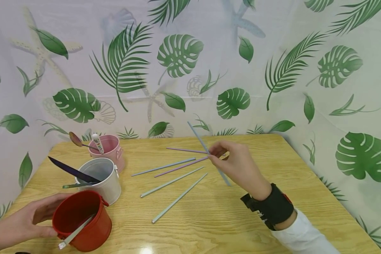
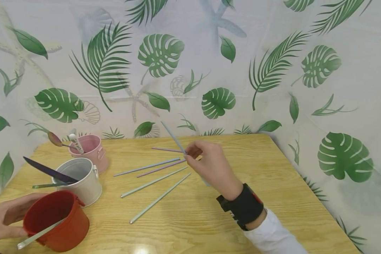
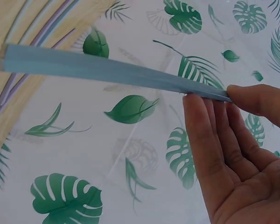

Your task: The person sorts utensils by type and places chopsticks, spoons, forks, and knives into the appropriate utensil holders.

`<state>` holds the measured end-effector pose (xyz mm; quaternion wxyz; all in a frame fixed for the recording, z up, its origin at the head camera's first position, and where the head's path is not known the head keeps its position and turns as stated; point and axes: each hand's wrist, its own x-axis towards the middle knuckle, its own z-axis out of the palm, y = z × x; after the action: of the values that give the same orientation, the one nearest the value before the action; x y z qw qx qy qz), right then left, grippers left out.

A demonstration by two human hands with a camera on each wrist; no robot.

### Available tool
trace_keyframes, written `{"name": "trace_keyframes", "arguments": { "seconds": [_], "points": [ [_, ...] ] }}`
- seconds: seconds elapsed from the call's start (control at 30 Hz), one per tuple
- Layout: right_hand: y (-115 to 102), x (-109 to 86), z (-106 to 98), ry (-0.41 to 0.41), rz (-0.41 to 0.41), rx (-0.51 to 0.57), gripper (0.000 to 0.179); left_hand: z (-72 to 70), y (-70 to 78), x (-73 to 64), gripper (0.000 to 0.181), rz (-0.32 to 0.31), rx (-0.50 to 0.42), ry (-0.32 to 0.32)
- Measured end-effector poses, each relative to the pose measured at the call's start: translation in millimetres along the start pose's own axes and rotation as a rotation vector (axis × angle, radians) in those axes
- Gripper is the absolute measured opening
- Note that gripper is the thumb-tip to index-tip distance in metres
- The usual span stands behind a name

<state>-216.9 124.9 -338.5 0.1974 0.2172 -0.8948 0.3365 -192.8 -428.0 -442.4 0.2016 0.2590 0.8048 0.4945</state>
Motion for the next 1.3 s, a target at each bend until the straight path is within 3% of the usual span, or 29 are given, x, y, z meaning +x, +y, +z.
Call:
{"name": "trace_keyframes", "arguments": {
  "seconds": [0.23, 0.53, 0.77, 1.07, 1.3],
  "points": [
    [-20, 7.4, 5, 0.022, -0.086, 0.064, 0.013, 0.2, 0.2, 0.3, 0.067, -0.044, 0.015, 0.016],
    [-40, 13.7, 20, 0.001, -0.185, 0.175, 0.013, 0.3, -0.4, -0.4, 0.065, -0.041, -0.049, -0.017],
    [-57, 17.8, 32, -0.013, -0.239, 0.256, 0.012, 1.3, -0.4, -1.1, 0.069, 0.004, -0.033, -0.025],
    [-78, 19.5, 46, -0.029, -0.314, 0.364, 0.013, 4.2, 2.2, -2.1, 0.066, -0.04, -0.021, -0.004],
    [-95, 21.7, 57, -0.027, -0.379, 0.45, 0.012, 4.3, 0.8, -2.3, 0.068, -0.028, -0.025, -0.011]
  ]
}}
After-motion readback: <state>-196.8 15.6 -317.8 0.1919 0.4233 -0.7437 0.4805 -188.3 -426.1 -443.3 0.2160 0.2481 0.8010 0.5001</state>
